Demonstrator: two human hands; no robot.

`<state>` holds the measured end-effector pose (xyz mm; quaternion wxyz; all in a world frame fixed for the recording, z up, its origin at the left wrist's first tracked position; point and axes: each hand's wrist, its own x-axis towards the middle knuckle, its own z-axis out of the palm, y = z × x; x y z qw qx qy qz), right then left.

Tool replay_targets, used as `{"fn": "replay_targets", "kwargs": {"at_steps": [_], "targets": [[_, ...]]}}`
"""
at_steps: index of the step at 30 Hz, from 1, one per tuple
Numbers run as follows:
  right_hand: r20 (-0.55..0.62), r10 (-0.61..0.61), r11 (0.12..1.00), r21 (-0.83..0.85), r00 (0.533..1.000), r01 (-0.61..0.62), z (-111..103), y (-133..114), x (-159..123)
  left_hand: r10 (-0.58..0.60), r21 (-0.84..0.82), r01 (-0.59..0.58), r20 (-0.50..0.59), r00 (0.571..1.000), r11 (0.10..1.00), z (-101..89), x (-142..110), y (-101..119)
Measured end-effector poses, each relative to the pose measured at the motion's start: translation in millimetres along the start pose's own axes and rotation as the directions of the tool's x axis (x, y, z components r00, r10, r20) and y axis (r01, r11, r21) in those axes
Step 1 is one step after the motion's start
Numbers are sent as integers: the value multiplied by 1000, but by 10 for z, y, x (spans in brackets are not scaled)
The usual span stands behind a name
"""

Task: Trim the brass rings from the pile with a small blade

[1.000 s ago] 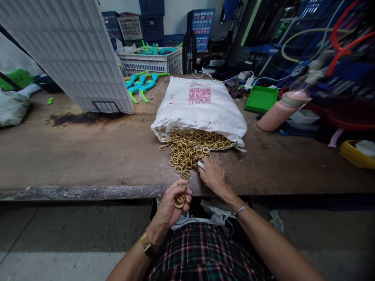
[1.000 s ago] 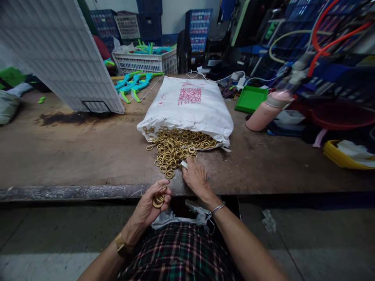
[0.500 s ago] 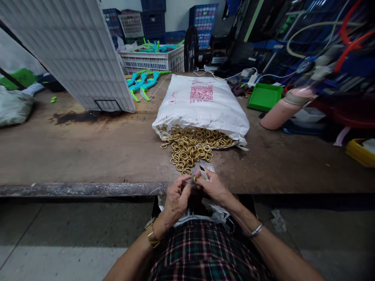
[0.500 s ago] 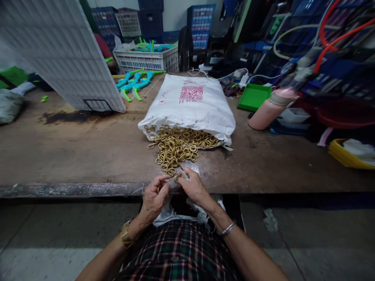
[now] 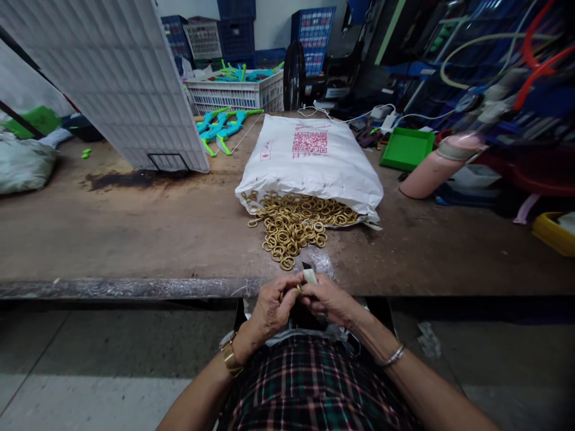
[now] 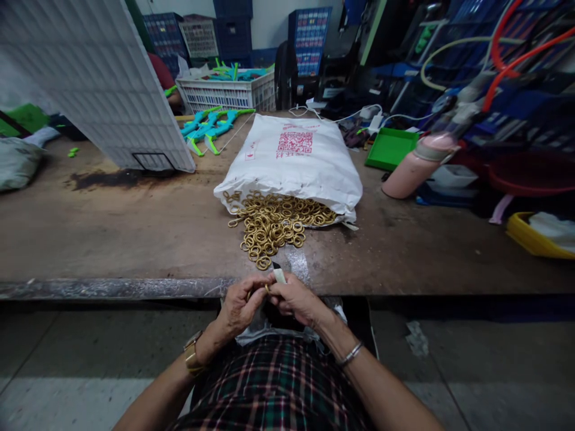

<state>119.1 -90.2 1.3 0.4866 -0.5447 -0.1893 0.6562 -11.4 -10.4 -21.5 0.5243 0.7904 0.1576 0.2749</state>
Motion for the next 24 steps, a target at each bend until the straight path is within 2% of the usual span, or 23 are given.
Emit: {"fn": "replay_targets", "kwargs": {"at_steps": [2,5,8,11,14,18,21,24], "targets": [[-11,12,1000,20,1000,-12,3,8,1,-63,9,63,-7,998,998,-4,-14,20],[-113,-31,999,-25,993,28,22,42,27,-183,-52,180,-53,982,982,18,-34,67],[-227,-154,970,-222,962,104,45,94,67,-296,-204,272,-95,950,940,62,-45,113],[-251,-294,877,-455,922,155,59,120,97,-372,-318,328,-85,924,889,87,-38,148],[-255,-358,819,-547,898,172,77,109,112,-474,-401,425,-27,880,812,77,-21,162],[-253,-392,798,-571,884,191,98,100,134,-580,-481,562,128,805,673,52,-16,149],[-244,-376,816,-544,894,195,81,111,155,-580,-554,577,195,791,601,52,-33,138],[-267,-380,818,-544,885,187,30,119,166,-575,-634,556,207,792,538,53,-41,151]]}}
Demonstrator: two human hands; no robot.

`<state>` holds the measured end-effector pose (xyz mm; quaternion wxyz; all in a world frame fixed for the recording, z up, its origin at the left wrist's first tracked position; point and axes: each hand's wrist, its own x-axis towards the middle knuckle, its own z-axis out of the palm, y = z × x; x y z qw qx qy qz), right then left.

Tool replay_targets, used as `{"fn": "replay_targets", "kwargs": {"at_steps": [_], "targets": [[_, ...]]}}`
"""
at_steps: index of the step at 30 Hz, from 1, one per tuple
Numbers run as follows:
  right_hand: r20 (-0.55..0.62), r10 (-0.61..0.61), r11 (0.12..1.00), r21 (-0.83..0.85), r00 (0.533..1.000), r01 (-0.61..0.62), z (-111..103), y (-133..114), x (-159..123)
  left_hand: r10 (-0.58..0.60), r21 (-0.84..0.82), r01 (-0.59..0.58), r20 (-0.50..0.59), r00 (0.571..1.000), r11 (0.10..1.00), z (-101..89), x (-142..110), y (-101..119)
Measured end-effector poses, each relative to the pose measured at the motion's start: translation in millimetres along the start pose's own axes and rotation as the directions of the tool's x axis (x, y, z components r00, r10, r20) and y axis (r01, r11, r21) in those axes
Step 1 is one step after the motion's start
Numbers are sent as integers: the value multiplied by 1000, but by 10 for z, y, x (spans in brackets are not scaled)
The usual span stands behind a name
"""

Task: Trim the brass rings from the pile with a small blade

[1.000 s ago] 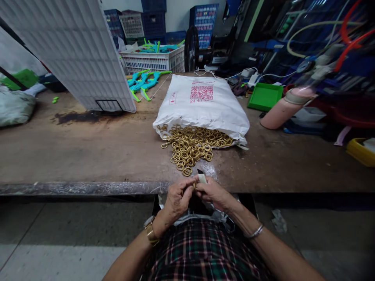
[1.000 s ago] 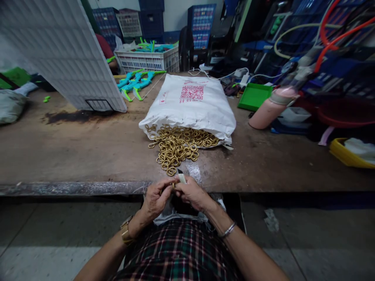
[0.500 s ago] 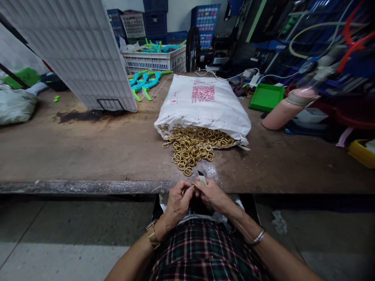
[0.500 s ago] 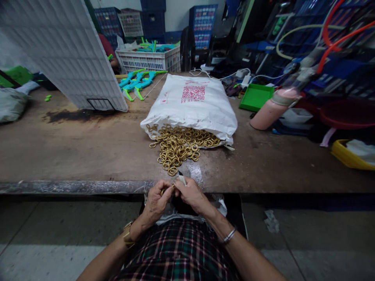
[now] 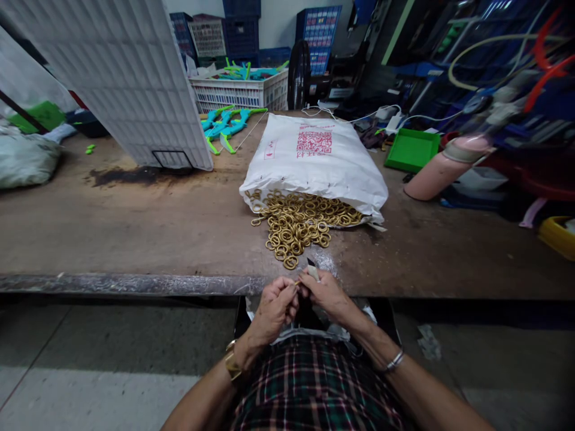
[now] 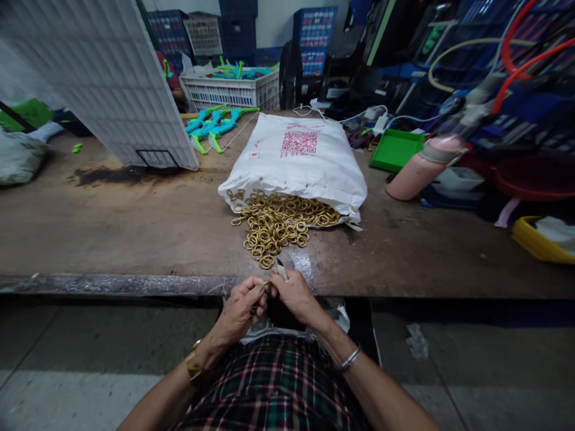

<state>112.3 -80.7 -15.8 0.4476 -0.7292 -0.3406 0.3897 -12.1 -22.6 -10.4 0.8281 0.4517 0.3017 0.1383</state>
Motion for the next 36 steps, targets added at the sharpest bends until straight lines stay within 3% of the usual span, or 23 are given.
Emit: {"fn": "replay_targets", "kwargs": {"at_steps": [4,7,11,17,24,27,32,36], "targets": [[-73,-146,964,-236,987,125,-47,27,-25,20,-55,-21,-14,1000,998,17,-4,43],[28,-254,867,-437,967,240,-44,15,-90,36,-50,-38,-40,999,998,11,6,55],[142,-267,768,-566,953,300,-6,-21,-150,49,-6,-50,-69,996,999,-24,16,10],[118,-266,691,-669,957,275,13,-49,-146,81,51,-77,-77,994,996,-48,14,-43],[174,-169,646,-724,970,243,25,-98,-165,163,165,-145,-103,981,976,-29,-16,-19],[158,-128,584,-786,979,203,-1,-133,-148,184,165,-167,-96,978,972,-9,-91,7],[-26,-119,472,-881,993,34,-105,-102,-33,130,13,-131,34,991,991,66,-247,85],[-51,-250,538,-837,967,95,-64,-52,72,64,-231,-46,73,995,972,50,-207,112]]}}
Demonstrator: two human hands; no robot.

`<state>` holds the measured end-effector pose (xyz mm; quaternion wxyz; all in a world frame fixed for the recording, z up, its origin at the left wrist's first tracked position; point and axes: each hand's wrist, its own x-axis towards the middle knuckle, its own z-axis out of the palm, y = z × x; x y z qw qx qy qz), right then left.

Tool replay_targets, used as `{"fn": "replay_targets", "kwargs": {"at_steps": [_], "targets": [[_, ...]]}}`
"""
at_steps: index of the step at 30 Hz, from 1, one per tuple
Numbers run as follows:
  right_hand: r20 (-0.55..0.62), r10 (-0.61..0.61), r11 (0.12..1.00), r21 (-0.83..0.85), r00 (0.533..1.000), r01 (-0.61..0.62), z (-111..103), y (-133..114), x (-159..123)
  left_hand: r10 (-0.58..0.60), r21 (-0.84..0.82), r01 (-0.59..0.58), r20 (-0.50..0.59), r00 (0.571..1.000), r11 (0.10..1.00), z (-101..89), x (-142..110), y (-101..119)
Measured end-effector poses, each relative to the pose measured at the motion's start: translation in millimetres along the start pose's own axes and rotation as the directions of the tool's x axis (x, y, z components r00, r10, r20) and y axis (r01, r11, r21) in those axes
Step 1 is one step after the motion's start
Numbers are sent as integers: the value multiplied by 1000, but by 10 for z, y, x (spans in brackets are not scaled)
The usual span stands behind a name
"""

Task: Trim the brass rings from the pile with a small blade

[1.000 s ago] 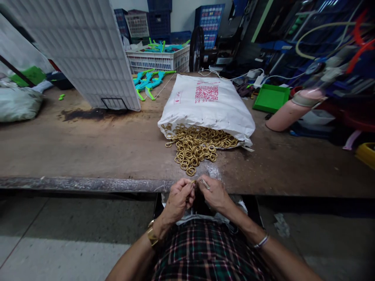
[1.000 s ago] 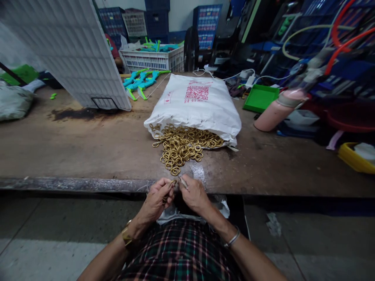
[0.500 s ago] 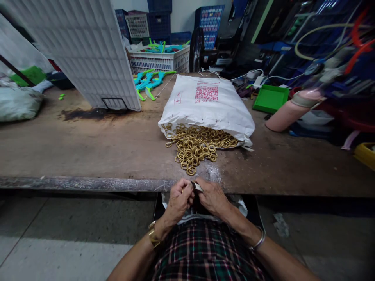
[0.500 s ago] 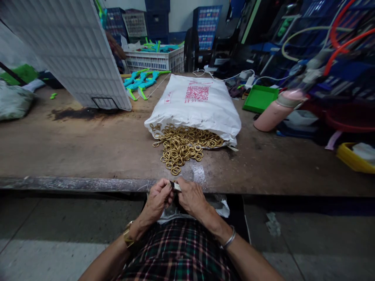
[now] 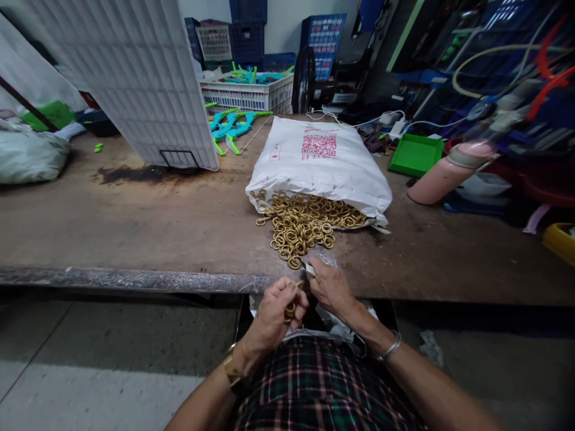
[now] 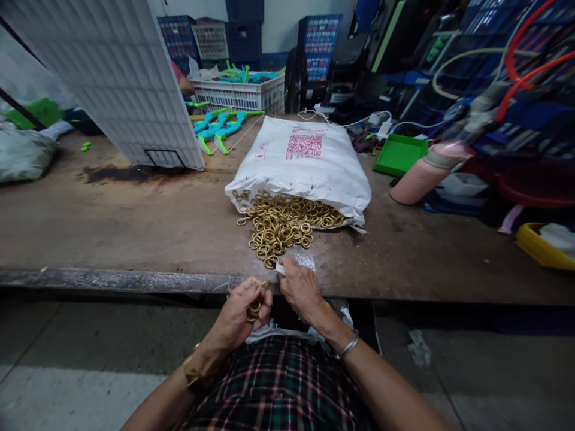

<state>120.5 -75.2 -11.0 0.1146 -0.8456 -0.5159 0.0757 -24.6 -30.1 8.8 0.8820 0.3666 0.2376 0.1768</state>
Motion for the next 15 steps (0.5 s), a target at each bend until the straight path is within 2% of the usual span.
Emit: {"fn": "replay_targets", "kwargs": {"at_steps": [4,7,11,15], "targets": [[-71,-32,997,64,997,36,80,-121,69,-10,-90,6,-41,999,996,-107,75,-26],[-42,-10,1000,11,999,11,77,-198,111,-5,-109,-2,-67,998,994,-174,87,-48],[-8,6,999,-34,1000,-6,57,-212,147,-79,-202,66,-60,995,977,-225,103,-41],[-33,-5,1000,-22,999,4,97,-162,156,-120,-275,100,-56,991,956,-260,136,-34]]}}
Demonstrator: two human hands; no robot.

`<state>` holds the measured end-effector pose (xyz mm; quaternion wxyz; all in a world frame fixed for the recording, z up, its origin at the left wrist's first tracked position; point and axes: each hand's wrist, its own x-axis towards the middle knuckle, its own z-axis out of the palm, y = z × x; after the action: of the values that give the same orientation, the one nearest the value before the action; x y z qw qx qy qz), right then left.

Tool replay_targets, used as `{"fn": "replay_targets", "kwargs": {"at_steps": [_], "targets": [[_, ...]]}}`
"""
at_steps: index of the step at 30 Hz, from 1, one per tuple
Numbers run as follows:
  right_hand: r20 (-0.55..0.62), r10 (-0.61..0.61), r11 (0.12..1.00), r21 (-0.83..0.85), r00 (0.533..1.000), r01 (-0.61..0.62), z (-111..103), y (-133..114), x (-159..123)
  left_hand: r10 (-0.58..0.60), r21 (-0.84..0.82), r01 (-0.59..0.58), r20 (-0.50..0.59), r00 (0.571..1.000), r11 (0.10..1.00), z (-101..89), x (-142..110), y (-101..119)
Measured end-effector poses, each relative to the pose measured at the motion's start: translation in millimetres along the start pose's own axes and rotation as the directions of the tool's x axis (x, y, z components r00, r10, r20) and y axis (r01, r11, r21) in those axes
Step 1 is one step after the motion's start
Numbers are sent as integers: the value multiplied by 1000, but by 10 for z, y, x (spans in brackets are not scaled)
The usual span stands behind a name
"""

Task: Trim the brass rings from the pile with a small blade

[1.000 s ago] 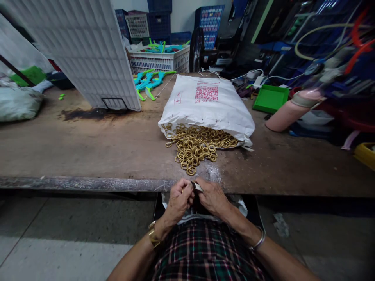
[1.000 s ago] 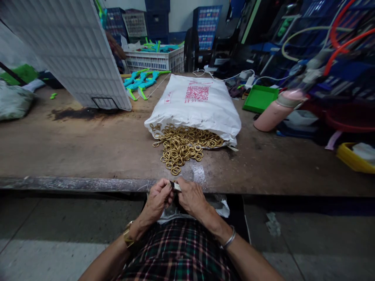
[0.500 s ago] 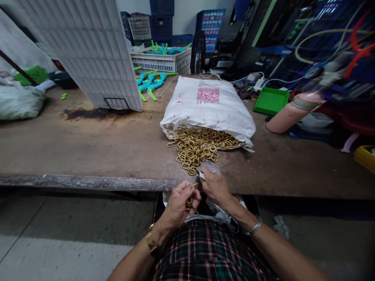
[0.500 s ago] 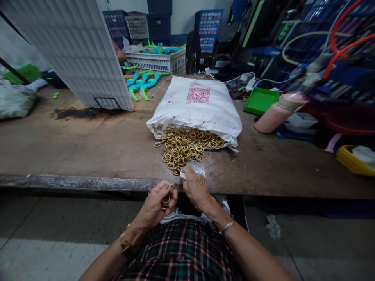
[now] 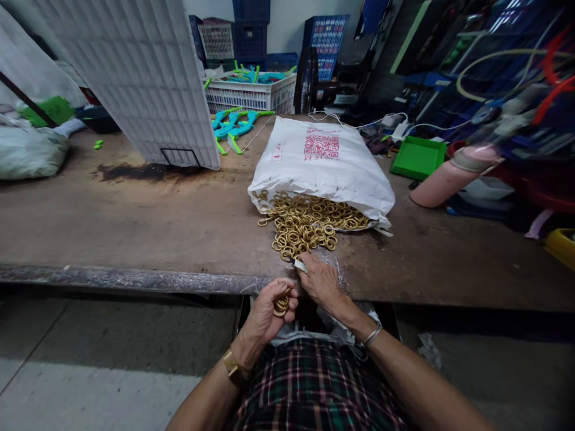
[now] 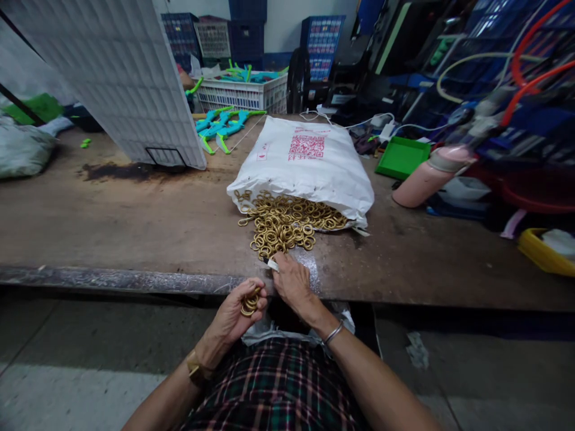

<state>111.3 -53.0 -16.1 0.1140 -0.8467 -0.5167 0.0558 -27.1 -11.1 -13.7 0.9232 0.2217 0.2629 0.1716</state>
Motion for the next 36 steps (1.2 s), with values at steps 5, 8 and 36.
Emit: {"fn": "replay_targets", "kwargs": {"at_steps": [5,8,36], "targets": [[-55,-8,994,112,998,14,35,71,1,17,-25,-18,-16,1000,1000,-31,27,-18],[-70,-7,968,251,998,25,23,111,12,8,24,-8,-11,1000,1000,-28,31,-16],[236,58,566,792,970,-227,-165,-3,-245,411,802,-314,95,907,508,131,60,-25]]}}
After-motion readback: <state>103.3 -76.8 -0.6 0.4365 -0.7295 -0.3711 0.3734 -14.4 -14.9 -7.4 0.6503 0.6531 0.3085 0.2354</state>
